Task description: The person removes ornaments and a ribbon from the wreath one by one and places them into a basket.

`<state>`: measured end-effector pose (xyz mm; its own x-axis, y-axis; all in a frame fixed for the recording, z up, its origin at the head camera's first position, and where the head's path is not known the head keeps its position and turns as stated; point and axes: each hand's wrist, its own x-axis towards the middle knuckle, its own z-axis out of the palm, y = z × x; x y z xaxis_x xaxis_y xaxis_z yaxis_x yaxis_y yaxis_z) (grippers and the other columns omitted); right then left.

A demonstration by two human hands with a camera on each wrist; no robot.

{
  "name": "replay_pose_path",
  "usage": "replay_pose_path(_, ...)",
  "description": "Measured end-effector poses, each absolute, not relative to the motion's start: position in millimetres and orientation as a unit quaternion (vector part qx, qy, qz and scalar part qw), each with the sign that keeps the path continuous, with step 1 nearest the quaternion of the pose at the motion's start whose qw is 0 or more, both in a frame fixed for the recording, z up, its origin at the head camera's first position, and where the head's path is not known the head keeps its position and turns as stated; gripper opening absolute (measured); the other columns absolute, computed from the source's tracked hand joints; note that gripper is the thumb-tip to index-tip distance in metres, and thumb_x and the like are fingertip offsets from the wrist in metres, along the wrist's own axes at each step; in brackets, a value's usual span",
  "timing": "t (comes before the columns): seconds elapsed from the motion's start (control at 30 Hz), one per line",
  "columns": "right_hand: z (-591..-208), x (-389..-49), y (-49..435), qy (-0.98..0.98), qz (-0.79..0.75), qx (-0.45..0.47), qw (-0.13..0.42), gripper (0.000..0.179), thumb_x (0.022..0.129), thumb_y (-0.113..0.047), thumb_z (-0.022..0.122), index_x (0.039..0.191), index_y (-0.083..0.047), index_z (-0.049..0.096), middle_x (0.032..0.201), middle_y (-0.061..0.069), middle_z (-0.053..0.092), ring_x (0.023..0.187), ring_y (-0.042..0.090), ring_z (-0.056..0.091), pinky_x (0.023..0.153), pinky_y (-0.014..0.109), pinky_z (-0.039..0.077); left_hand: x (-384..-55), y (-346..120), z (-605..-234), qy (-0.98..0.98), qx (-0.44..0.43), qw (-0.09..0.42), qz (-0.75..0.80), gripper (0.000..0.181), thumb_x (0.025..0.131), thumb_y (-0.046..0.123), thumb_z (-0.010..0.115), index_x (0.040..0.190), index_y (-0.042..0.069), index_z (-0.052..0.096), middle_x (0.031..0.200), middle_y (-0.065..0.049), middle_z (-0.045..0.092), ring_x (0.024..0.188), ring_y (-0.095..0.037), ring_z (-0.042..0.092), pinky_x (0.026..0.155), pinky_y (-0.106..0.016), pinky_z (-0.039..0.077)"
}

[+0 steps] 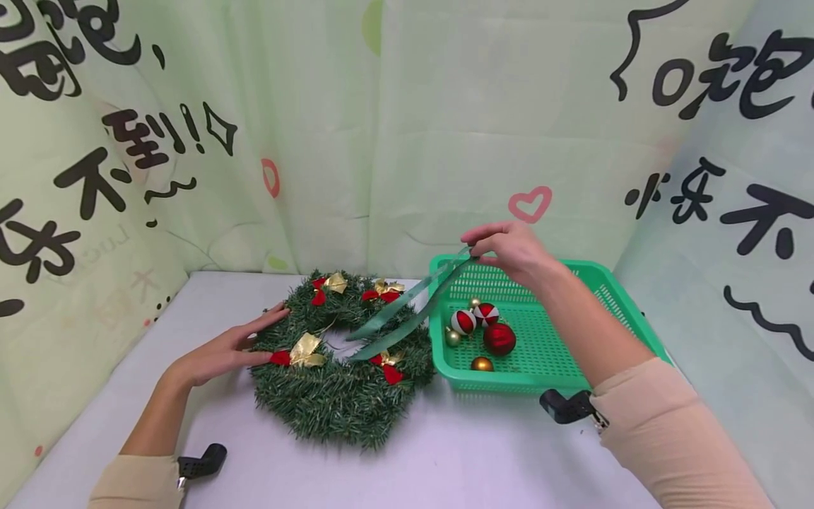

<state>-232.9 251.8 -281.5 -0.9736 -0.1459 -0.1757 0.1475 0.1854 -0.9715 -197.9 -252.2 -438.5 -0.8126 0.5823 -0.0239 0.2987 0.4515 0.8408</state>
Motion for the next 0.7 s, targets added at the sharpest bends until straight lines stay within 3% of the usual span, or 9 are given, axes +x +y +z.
replay_pose_path(0.4, -272, -229, 278, 0.729, -0.682, 0.040, 0.047, 0.026, 0.102, -0.007, 0.064, 0.090, -0.023, 0.081, 0.112, -0.008, 0.067, 0.122, 0.020, 0.050, 0.123, 0.051, 0.036, -198, -252, -438, 0.843, 0.261, 0.154, 0.445, 0.078, 0.101, 0.033, 0.068, 0.167, 0.029, 0.027, 0.177, -0.005, 0.007, 0.161, -0.043, 0.005, 0.119, -0.077, 0.019)
replay_pose_path(0.7, -268, -225, 300, 0.695, -0.714, 0.089, 0.003, 0.024, 0.101, -0.009, 0.067, 0.089, -0.023, 0.083, 0.129, -0.003, 0.055, 0.118, 0.016, 0.053, 0.123, 0.044, 0.035, -200, -253, -439, 0.841, 0.264, 0.154, 0.446, 0.077, 0.102, 0.033, 0.068, 0.167, 0.028, 0.027, 0.177, -0.005, 0.007, 0.161, -0.044, 0.005, 0.119, -0.077, 0.019)
